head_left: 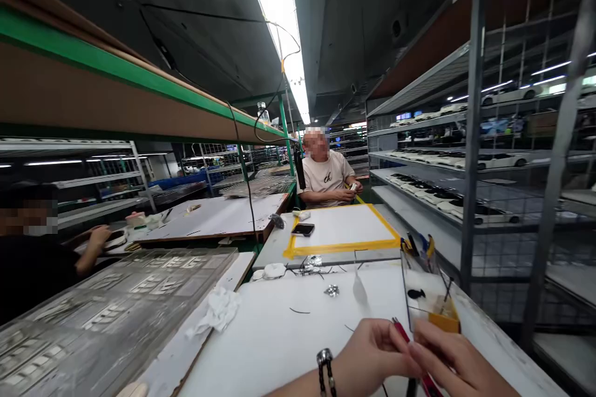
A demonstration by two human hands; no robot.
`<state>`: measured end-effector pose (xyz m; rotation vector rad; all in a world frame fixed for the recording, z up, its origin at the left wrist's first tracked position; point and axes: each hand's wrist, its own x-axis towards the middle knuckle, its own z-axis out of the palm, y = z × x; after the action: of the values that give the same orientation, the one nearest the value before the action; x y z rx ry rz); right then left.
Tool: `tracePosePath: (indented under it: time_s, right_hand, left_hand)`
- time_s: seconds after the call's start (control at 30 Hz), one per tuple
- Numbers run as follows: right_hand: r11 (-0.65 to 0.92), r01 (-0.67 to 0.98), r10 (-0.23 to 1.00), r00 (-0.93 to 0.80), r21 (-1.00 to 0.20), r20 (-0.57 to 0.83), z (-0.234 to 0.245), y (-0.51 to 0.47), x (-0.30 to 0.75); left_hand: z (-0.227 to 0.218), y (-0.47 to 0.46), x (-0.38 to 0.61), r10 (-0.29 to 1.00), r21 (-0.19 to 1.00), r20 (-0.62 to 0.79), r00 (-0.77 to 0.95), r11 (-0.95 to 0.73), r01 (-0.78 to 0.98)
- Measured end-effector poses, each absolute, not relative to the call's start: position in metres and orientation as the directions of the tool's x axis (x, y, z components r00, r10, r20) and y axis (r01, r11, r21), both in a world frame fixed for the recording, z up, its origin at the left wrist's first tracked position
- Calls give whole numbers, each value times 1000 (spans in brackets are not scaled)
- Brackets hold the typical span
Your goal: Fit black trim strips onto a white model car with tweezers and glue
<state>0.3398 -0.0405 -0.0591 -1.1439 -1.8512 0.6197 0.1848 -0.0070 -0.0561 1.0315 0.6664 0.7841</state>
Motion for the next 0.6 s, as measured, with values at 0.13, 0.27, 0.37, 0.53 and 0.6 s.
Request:
tracePosePath:
  time_s: [0.13,0.27,0.37,0.53,0.6]
  right_hand:
    - [435,483,895,-323,-760,307,-57,-39,341]
    - [408,503,904,-338,-762,260,-54,-39,343]
    - [383,514,916,-321,-768,242,-52,-40,343]
    - [361,535,927,-299,-763,229,-51,-40,342]
    - [363,553,928,-285,-750,239,-53,-39,342]
  left_hand:
    - [-52,-10,185,839,933,-92,537,261,-248]
    - [-48,-13,184,840,946,-81,537,235,-224]
    - [-40,-15,182,843,959,-86,531,214,-185]
    - [-7,-23,171,886,999,46,462,-38,-27]
    - [8,-32,160,852,966,259,455,-230,-120]
